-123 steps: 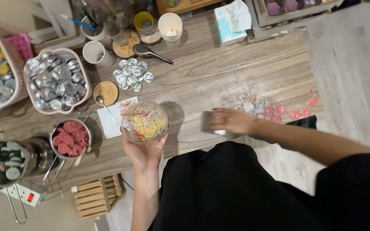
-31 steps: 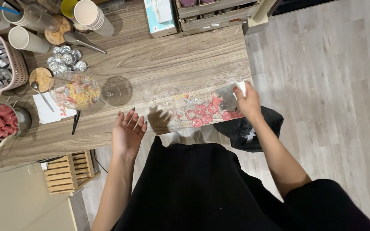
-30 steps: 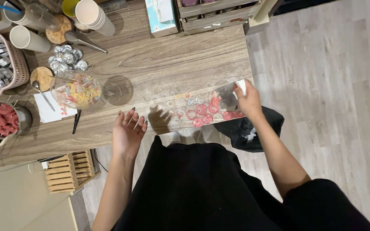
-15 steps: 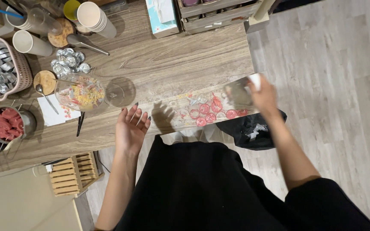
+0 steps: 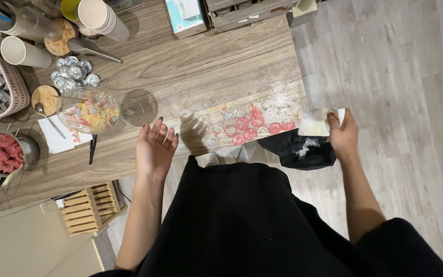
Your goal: Sorts and organizes various colored wax melts, cleans tools, and packages colorful wax shavings into bags.
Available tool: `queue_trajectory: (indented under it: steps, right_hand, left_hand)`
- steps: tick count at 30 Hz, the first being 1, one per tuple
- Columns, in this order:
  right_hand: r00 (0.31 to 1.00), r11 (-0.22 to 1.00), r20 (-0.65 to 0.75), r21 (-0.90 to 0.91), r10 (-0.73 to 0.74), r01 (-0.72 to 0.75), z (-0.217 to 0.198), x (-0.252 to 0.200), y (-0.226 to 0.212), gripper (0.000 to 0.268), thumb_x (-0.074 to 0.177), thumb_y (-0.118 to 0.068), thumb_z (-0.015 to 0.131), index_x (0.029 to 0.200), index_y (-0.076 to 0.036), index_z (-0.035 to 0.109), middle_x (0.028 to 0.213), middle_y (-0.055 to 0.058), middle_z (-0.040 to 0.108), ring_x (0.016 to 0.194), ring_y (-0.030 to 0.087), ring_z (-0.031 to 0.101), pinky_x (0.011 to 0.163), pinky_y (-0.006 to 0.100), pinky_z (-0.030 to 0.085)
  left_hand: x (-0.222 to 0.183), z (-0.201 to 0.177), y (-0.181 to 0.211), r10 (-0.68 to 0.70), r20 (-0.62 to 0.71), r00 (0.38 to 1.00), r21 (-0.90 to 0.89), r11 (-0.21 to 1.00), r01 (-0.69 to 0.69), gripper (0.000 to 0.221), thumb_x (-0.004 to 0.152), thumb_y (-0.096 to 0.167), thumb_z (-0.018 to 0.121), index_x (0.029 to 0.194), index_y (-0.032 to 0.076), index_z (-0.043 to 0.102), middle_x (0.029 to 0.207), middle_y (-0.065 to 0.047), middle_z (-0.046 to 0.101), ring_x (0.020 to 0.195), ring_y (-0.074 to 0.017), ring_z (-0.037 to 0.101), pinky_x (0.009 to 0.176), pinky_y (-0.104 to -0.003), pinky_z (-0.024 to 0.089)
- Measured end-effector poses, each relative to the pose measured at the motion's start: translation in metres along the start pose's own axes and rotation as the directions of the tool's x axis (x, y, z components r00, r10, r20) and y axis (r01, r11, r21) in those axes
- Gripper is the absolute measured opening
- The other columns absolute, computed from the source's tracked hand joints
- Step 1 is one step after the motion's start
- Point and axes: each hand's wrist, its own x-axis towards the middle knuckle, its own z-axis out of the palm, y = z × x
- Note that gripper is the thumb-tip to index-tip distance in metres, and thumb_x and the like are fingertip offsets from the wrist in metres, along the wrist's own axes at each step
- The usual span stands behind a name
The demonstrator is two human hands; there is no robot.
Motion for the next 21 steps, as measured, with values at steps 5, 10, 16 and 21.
queue_trajectory:
  steps: [5, 10, 16, 21]
  right_hand:
    - [0.999, 0.999, -0.025, 0.031, 0.025, -0.025, 0.006, -0.013, -0.004, 0.021, 0.103, -0.018, 0.059, 0.118, -0.004, 0.061, 0.095, 0.004, 0.068, 0.065, 0.011, 0.061, 0.047, 0.028, 0.047]
    - [0.995, 0.999, -0.089, -0.007, -0.051, 0.051, 0.015, -0.022, 0.004, 0.019, 0.107, -0.018, 0.059, 0.115, 0.000, 0.061, 0.083, 0.009, 0.065, 0.057, 0.013, 0.058, 0.048, 0.030, 0.046]
    - [0.979, 0.999, -0.198, 0.004, -0.042, 0.044, 0.028, -0.029, 0.014, 0.017, 0.107, -0.017, 0.060, 0.114, -0.001, 0.062, 0.081, 0.008, 0.065, 0.055, 0.013, 0.058, 0.048, 0.030, 0.046]
    - [0.955, 0.988, -0.253, -0.079, -0.152, 0.136, 0.068, -0.046, 0.002, 0.020, 0.104, -0.015, 0.061, 0.118, 0.000, 0.061, 0.090, 0.017, 0.072, 0.074, 0.027, 0.070, 0.063, 0.037, 0.054]
  left_hand:
    - [0.000, 0.005, 0.002, -0.014, 0.022, 1.000, 0.021, 1.000, 0.013, 0.035, 0.107, 0.040, 0.042, 0.115, 0.010, 0.060, 0.096, 0.000, 0.060, 0.098, -0.0177, 0.060, 0.095, -0.037, 0.049]
    - [-0.001, 0.004, 0.004, -0.014, 0.008, 1.000, 0.062, 0.998, 0.013, 0.036, 0.107, 0.041, 0.041, 0.117, 0.011, 0.059, 0.095, 0.001, 0.059, 0.096, -0.0171, 0.059, 0.093, -0.037, 0.049]
    - [-0.005, 0.008, 0.001, -0.005, 0.026, 1.000, 0.131, 0.991, 0.001, 0.037, 0.108, 0.041, 0.040, 0.115, 0.010, 0.059, 0.094, -0.001, 0.059, 0.095, -0.0178, 0.059, 0.095, -0.038, 0.049]
    - [-0.006, 0.012, -0.004, -0.041, 0.024, 0.999, 0.109, 0.993, 0.039, 0.036, 0.107, 0.040, 0.041, 0.113, 0.010, 0.060, 0.096, -0.001, 0.060, 0.097, -0.0180, 0.060, 0.095, -0.038, 0.048]
